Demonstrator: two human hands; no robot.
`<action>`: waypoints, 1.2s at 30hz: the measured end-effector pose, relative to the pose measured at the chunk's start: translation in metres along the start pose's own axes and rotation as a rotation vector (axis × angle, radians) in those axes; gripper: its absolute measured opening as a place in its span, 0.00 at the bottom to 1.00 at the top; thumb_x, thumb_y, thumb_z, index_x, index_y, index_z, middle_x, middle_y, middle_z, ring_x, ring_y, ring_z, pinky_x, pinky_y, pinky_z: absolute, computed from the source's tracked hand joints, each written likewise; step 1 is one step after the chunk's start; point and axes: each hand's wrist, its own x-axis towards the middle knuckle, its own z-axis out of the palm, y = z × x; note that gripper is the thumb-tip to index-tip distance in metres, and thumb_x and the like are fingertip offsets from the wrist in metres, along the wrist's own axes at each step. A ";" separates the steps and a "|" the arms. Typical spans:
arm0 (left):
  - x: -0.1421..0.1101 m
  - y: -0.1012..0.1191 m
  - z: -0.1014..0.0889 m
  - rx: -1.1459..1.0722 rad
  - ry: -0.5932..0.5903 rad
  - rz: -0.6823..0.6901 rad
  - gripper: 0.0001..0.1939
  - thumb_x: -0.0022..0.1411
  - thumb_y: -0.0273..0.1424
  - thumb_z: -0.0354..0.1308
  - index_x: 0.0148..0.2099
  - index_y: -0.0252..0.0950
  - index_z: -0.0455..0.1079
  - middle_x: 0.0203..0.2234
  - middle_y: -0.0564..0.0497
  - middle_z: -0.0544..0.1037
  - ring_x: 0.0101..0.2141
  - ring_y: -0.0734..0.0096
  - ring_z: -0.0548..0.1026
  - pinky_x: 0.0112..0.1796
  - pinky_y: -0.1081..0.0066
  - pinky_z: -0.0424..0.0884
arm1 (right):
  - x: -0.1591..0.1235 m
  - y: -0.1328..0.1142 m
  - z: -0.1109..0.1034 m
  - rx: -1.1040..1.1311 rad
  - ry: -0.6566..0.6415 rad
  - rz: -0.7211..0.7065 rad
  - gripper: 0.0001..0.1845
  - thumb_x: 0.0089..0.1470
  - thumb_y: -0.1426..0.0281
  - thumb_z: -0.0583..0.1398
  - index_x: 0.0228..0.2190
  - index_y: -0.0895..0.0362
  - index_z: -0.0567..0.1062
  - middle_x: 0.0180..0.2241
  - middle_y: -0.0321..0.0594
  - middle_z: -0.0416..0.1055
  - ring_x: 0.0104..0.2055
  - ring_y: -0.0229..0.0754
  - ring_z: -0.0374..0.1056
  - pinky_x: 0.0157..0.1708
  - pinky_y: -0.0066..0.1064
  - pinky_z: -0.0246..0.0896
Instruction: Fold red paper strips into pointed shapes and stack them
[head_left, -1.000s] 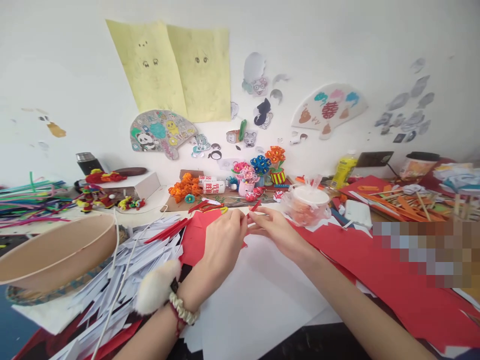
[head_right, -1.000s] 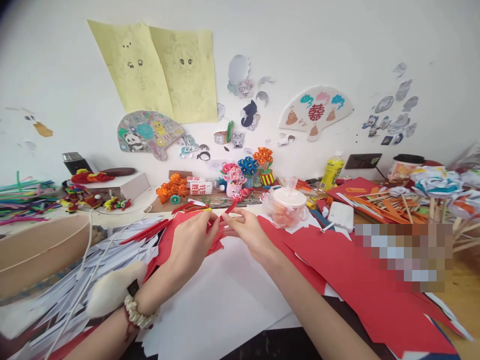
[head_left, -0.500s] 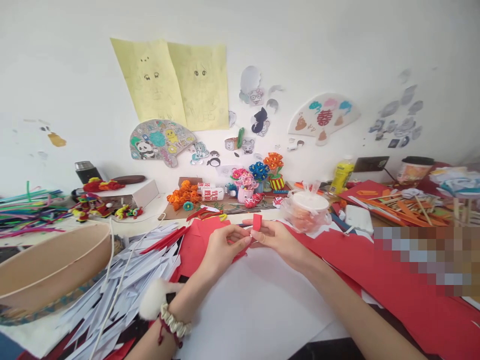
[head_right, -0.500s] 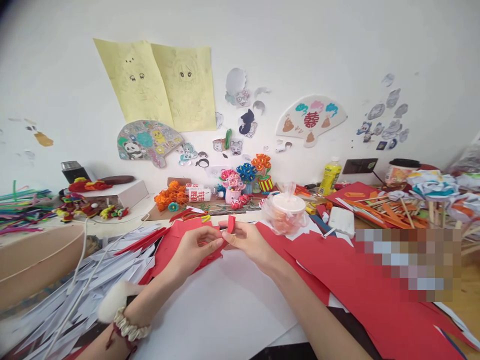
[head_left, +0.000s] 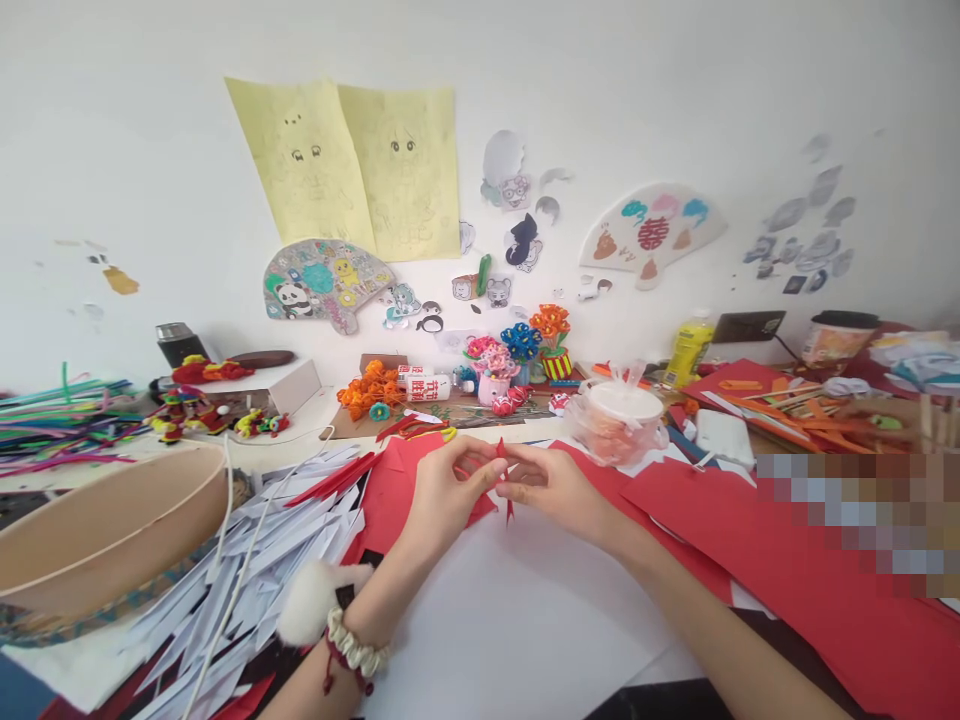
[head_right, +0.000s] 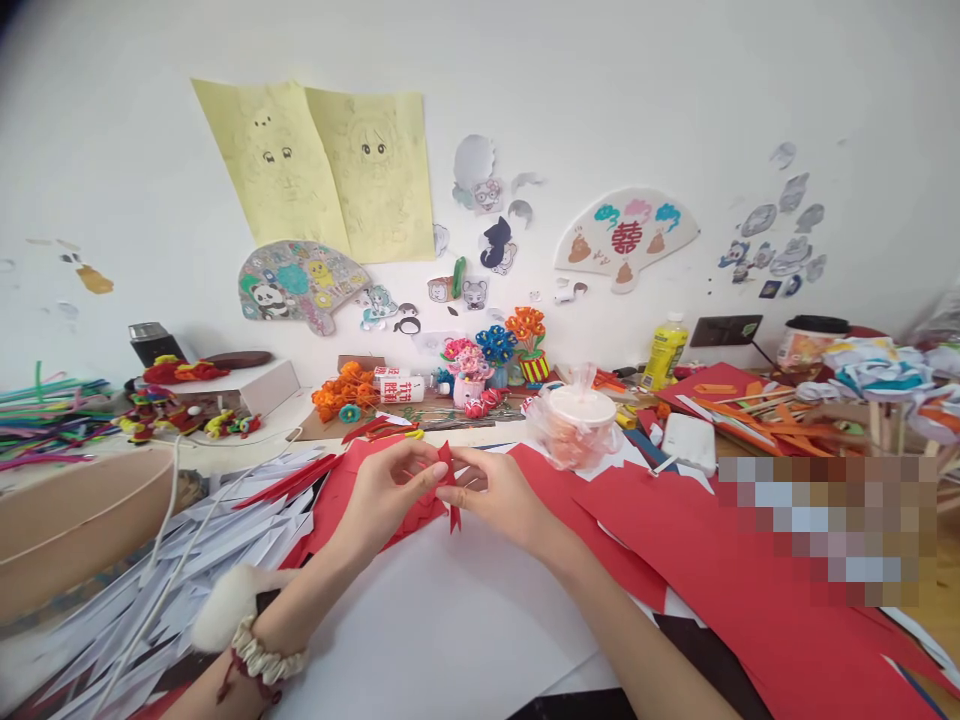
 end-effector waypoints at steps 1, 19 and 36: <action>0.001 -0.001 -0.001 -0.037 -0.010 -0.012 0.14 0.54 0.40 0.61 0.34 0.34 0.73 0.29 0.48 0.78 0.28 0.69 0.74 0.27 0.73 0.68 | 0.000 -0.001 -0.001 0.014 -0.010 0.006 0.19 0.49 0.59 0.64 0.41 0.56 0.75 0.39 0.42 0.75 0.39 0.47 0.72 0.39 0.37 0.68; -0.002 -0.004 0.006 -0.034 0.110 -0.032 0.15 0.55 0.40 0.59 0.23 0.35 0.66 0.20 0.54 0.70 0.22 0.74 0.65 0.25 0.74 0.60 | -0.008 -0.010 0.022 -0.412 0.326 -0.037 0.22 0.51 0.64 0.61 0.49 0.52 0.71 0.36 0.39 0.76 0.30 0.41 0.69 0.29 0.31 0.64; -0.002 0.003 0.003 0.358 0.225 0.069 0.08 0.57 0.36 0.58 0.32 0.37 0.70 0.25 0.55 0.75 0.24 0.73 0.69 0.27 0.74 0.62 | -0.003 -0.012 0.005 0.172 0.192 0.058 0.18 0.49 0.58 0.62 0.35 0.60 0.79 0.36 0.45 0.77 0.39 0.49 0.72 0.41 0.41 0.67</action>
